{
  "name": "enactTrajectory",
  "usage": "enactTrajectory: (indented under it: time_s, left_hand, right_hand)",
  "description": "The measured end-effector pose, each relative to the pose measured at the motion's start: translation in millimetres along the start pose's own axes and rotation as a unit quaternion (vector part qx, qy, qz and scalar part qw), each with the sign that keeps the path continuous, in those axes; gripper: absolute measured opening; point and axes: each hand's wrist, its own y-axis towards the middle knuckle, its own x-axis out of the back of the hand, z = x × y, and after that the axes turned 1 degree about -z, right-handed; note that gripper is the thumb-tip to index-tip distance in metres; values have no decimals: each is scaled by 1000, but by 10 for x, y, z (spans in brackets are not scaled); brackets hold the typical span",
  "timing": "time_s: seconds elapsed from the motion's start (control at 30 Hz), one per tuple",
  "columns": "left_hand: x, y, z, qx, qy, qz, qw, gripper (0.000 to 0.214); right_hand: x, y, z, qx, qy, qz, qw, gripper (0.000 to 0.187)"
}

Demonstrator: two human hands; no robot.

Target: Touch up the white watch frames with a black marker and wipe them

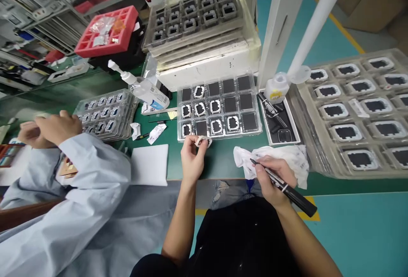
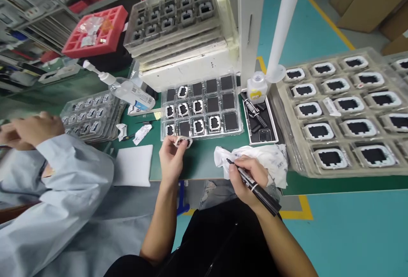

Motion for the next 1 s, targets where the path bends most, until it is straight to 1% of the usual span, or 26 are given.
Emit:
enactTrajectory:
  time_s: [0.07, 0.13, 0.2, 0.3, 0.43, 0.5, 0.57, 0.67, 0.83, 0.9, 1.0]
  left_hand:
    - [-22, -168, -40, 28, -86, 33, 995, 41]
    - [-64, -356, -99, 84, -163, 96, 978, 39]
    - [-115, -497, -169, 127, -187, 137, 964, 40]
    - [-202, -564, -258, 157, -217, 187, 945, 48]
    - [-348, -526, -315, 175, -241, 204, 933, 45]
    - [-410, -521, -321, 174, -232, 207, 934, 50]
    - [-440, -528, -314, 165, -219, 212, 938, 43]
    - [-422, -537, -286, 149, -209, 223, 940, 31]
    - [-369, -536, -250, 141, -168, 237, 947, 26]
    - [-367, -537, -241, 135, -159, 238, 949, 20]
    - [-376, -539, -233, 127, -156, 242, 949, 17]
  right_hand:
    - [-2, -48, -24, -24, 18, -8, 1000, 16]
    - [-11, -68, -15, -48, 35, -20, 998, 16]
    - [-32, -45, 26, -57, 43, -32, 997, 16]
    - [-84, 43, 116, -56, 53, -29, 997, 18]
    - [-133, 138, 192, -38, 104, -35, 993, 16]
    - [-138, 151, 202, -45, 125, -34, 991, 16]
    - [-138, 149, 200, -60, 143, -34, 987, 18]
    - [-147, 136, 192, -63, 153, -34, 986, 23]
    - [-180, 107, 200, -51, 145, -12, 988, 21]
    - [-200, 100, 212, -50, 144, -11, 988, 21]
    - [-221, 102, 226, -36, 149, -19, 988, 19]
